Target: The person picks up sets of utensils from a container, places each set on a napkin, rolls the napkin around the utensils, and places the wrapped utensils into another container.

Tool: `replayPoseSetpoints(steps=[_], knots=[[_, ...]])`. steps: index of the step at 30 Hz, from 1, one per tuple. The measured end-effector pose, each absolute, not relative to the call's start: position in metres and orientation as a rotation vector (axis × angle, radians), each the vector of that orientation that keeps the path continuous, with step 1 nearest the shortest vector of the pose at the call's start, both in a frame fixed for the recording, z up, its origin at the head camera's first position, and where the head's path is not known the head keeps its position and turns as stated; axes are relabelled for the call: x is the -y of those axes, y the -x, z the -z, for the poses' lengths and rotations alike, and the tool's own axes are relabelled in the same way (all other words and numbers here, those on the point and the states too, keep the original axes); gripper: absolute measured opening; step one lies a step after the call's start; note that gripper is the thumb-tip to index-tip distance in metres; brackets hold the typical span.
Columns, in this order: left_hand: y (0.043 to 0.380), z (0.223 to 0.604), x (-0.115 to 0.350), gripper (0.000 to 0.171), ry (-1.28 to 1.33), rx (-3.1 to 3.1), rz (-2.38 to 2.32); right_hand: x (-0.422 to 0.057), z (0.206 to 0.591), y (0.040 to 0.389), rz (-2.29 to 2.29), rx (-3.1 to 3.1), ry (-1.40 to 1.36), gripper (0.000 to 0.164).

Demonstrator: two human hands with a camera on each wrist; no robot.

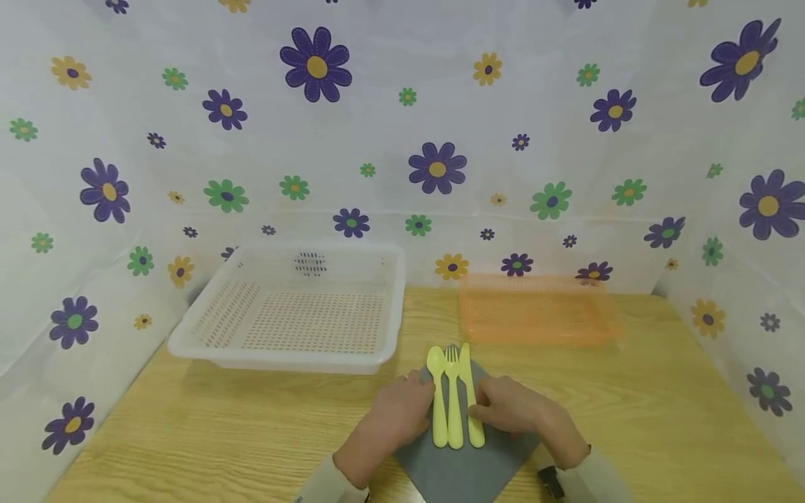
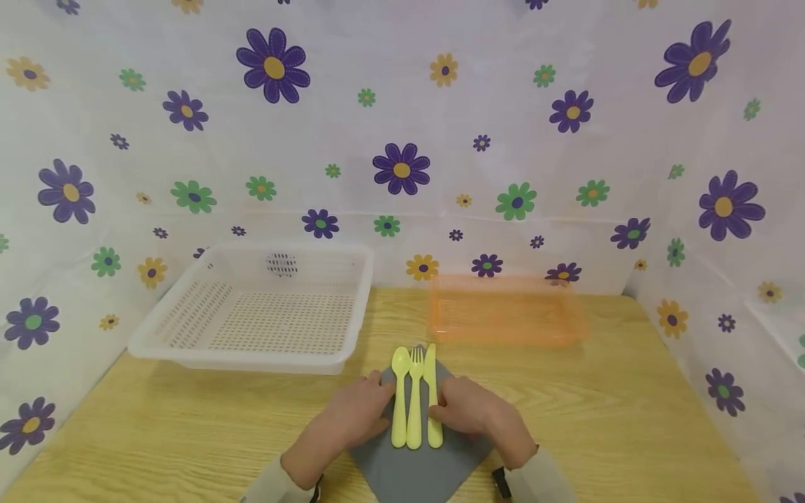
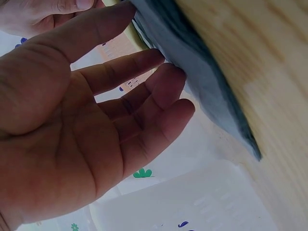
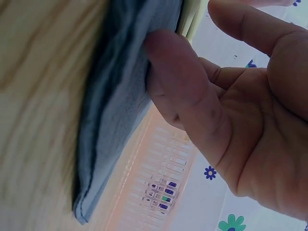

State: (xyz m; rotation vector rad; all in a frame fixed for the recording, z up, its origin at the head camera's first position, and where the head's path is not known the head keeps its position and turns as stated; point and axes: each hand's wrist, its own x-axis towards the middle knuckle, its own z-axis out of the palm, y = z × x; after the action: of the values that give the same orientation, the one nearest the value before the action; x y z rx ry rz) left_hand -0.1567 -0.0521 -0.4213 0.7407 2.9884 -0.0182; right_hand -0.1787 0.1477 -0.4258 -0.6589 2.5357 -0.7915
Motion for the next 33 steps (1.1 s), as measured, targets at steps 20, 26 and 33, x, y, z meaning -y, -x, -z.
replayPoseSetpoints(steps=[20, 26, 33], knots=[[0.1567, 0.4221, 0.0526, 0.03, -0.725, -2.969, 0.035, -0.1474, 0.4292, 0.1795, 0.782, -2.546, 0.66, 0.033], [0.1565, 0.4224, 0.0523, 0.029, -0.723, -2.978, 0.034, -0.1476, 0.4315, 0.1796, 0.78, -2.538, 0.655, 0.032], [0.1564, 0.4213, 0.0522, 0.03, -0.714, -2.984, 0.033, -0.1476, 0.4315, 0.1797, 0.789, -2.539, 0.669, 0.033]])
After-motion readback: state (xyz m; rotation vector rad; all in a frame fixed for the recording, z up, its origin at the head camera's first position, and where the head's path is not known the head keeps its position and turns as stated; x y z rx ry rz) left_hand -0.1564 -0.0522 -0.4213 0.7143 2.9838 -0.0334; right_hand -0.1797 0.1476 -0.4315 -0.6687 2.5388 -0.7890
